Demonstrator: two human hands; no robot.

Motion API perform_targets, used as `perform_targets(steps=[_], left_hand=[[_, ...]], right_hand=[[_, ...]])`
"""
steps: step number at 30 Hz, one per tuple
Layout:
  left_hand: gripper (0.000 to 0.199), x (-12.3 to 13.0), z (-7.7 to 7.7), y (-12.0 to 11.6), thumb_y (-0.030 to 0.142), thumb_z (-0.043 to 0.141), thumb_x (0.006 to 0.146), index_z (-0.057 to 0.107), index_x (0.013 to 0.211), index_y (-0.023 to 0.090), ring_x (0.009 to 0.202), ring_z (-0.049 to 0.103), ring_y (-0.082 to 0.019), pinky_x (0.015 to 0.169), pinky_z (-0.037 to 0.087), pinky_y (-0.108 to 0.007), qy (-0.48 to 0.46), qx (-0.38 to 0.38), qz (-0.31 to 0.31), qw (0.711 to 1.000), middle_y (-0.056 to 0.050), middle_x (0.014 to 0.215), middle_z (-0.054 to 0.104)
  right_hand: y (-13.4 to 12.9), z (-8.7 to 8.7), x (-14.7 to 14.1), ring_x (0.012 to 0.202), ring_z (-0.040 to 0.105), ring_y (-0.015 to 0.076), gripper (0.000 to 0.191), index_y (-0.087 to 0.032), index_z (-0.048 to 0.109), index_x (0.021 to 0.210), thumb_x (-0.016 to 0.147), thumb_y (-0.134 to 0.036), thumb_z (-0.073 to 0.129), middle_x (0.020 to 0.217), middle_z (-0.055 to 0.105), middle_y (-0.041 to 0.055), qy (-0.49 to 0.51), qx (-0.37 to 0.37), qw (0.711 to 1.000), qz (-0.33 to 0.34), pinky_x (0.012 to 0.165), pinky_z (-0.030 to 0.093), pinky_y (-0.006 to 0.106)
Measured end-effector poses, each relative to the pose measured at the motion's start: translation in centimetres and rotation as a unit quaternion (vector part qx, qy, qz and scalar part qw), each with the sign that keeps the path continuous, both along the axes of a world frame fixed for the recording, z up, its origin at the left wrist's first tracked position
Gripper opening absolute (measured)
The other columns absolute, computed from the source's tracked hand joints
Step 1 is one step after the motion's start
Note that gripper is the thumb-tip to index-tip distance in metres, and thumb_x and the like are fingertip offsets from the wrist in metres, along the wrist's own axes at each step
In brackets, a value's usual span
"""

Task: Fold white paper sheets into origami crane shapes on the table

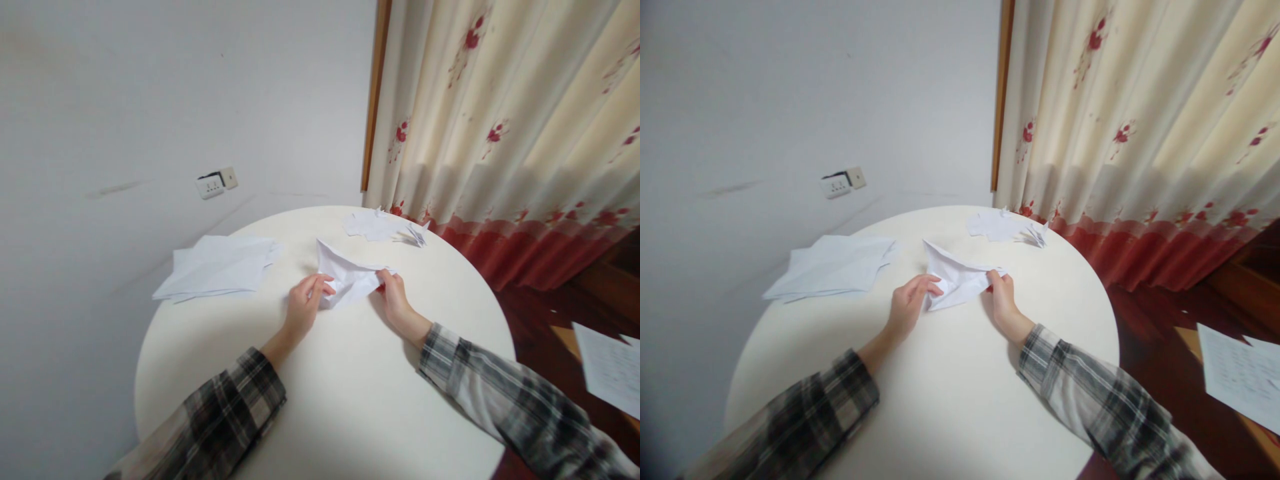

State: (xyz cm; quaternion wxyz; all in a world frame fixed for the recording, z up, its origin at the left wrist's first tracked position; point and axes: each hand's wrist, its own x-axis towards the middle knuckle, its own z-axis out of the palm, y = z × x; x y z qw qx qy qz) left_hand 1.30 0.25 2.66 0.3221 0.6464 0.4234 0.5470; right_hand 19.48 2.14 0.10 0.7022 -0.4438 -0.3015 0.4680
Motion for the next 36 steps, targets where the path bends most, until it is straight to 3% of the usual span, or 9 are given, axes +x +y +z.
perform_targets(steps=[2,4,11,18,23,36], left_hand=[[0.025,0.0,-0.3,0.0,0.035,0.048,0.080,0.066,0.075,0.019,0.050,0.052,-0.013,0.058,0.042,-0.023,0.056,-0.017,-0.015,0.998,0.001,0.050,0.057],[0.025,0.0,-0.5,0.1,0.035,0.047,0.081,0.067,0.078,0.020,0.042,0.047,-0.011,0.049,0.037,-0.021,0.104,-0.019,-0.019,0.994,0.003,0.045,0.053],[0.031,0.0,-0.5,0.0,0.034,0.042,0.083,0.067,0.093,0.021,0.035,0.039,-0.008,0.042,0.031,-0.019,0.152,-0.031,-0.037,0.987,0.005,0.041,0.051],[0.033,0.0,-1.4,0.6,0.035,0.049,0.079,0.062,0.107,0.024,0.038,0.043,-0.011,0.045,0.032,-0.021,0.185,-0.053,-0.032,0.981,0.006,0.040,0.051],[0.036,-0.1,-1.4,1.0,0.031,0.057,0.073,0.061,0.108,0.023,0.039,0.045,-0.012,0.049,0.031,-0.022,0.214,-0.082,0.023,0.973,0.007,0.039,0.051],[0.046,-0.2,-1.6,0.8,0.049,0.074,0.052,0.064,0.090,0.025,0.066,0.061,-0.023,0.064,0.040,-0.028,0.334,-0.022,0.111,0.936,-0.001,0.056,0.058]], right_hand=[[0.0,0.0,-0.1,0.053,0.045,0.0100,0.008,-0.018,0.054,0.062,0.059,-0.025,0.054,0.059,0.056,-0.0035,-0.001,0.002,1.000,0.008,0.049,0.032,0.022],[0.0,-0.1,-0.1,0.053,0.045,0.0104,0.008,-0.018,0.055,0.062,0.060,-0.025,0.054,0.059,0.057,-0.0031,-0.007,0.002,1.000,0.010,0.049,0.033,0.022],[0.0,-0.2,0.0,0.053,0.047,0.0105,0.009,-0.018,0.056,0.064,0.061,-0.027,0.055,0.059,0.057,-0.0035,-0.029,0.007,1.000,-0.002,0.049,0.033,0.022],[0.1,-0.2,0.0,0.054,0.046,0.0111,0.013,-0.018,0.057,0.067,0.061,-0.029,0.056,0.061,0.058,-0.0021,-0.024,0.002,1.000,-0.002,0.049,0.033,0.022],[0.1,-0.3,0.0,0.054,0.046,0.0115,0.013,-0.018,0.056,0.068,0.060,-0.028,0.058,0.062,0.058,-0.0014,-0.027,-0.005,1.000,0.004,0.049,0.033,0.023],[-0.2,-0.1,-0.1,0.062,0.048,0.0121,0.009,-0.019,0.058,0.067,0.059,-0.023,0.057,0.065,0.056,-0.0026,-0.054,0.021,0.997,0.044,0.055,0.035,0.023]])
